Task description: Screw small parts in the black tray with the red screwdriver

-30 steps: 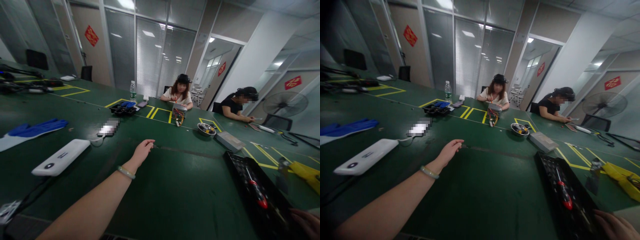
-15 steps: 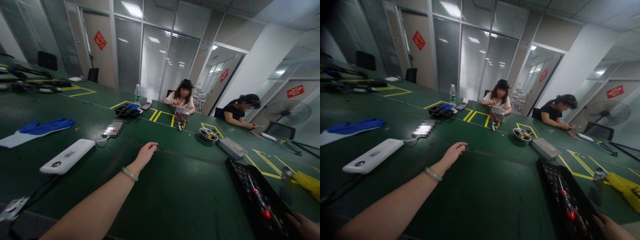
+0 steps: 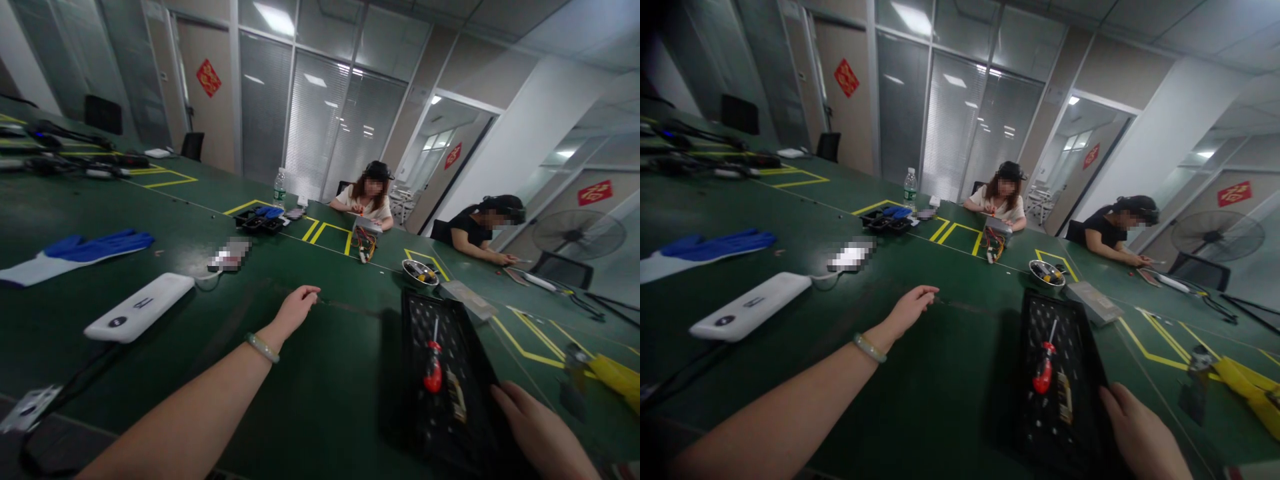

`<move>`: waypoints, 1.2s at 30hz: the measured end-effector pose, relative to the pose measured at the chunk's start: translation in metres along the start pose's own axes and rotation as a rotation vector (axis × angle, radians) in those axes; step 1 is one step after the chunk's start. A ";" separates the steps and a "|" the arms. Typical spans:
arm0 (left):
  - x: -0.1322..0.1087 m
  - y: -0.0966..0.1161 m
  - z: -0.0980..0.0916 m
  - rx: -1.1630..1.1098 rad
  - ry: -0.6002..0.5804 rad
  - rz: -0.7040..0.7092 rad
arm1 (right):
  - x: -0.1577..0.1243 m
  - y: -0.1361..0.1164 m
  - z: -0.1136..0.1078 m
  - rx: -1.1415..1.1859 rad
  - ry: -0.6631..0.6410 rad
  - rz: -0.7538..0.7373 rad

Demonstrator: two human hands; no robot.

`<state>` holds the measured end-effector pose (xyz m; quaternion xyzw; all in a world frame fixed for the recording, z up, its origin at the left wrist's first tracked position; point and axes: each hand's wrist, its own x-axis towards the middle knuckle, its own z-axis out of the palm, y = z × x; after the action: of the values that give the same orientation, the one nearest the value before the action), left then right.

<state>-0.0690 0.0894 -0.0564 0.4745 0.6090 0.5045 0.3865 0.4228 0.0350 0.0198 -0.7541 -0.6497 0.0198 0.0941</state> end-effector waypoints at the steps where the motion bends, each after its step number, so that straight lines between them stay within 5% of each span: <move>1: 0.000 -0.001 0.000 0.002 -0.004 0.006 | -0.003 -0.026 0.002 0.018 -0.077 -0.021; 6: 0.001 -0.003 0.001 0.007 0.016 0.056 | -0.009 -0.139 0.022 0.094 -0.205 -0.145; 12: 0.003 0.001 -0.002 0.045 0.074 0.097 | -0.001 -0.212 0.058 0.152 -0.183 -0.248; 17: 0.007 -0.005 0.000 0.116 0.033 0.111 | 0.000 -0.231 0.072 0.157 -0.157 -0.286; 23: 0.012 -0.012 0.005 0.159 0.063 0.120 | -0.025 -0.245 0.048 0.119 -0.014 -0.404; 29: 0.014 -0.016 0.008 0.207 0.084 0.141 | -0.051 -0.273 0.038 0.140 -0.290 -1.078; 36: 0.010 -0.011 0.008 0.318 0.095 0.171 | -0.057 -0.293 0.051 0.120 -0.417 -1.190</move>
<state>-0.0663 0.1003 -0.0691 0.5555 0.6561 0.4547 0.2329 0.1205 0.0253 0.0138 -0.2375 -0.9602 0.1472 0.0027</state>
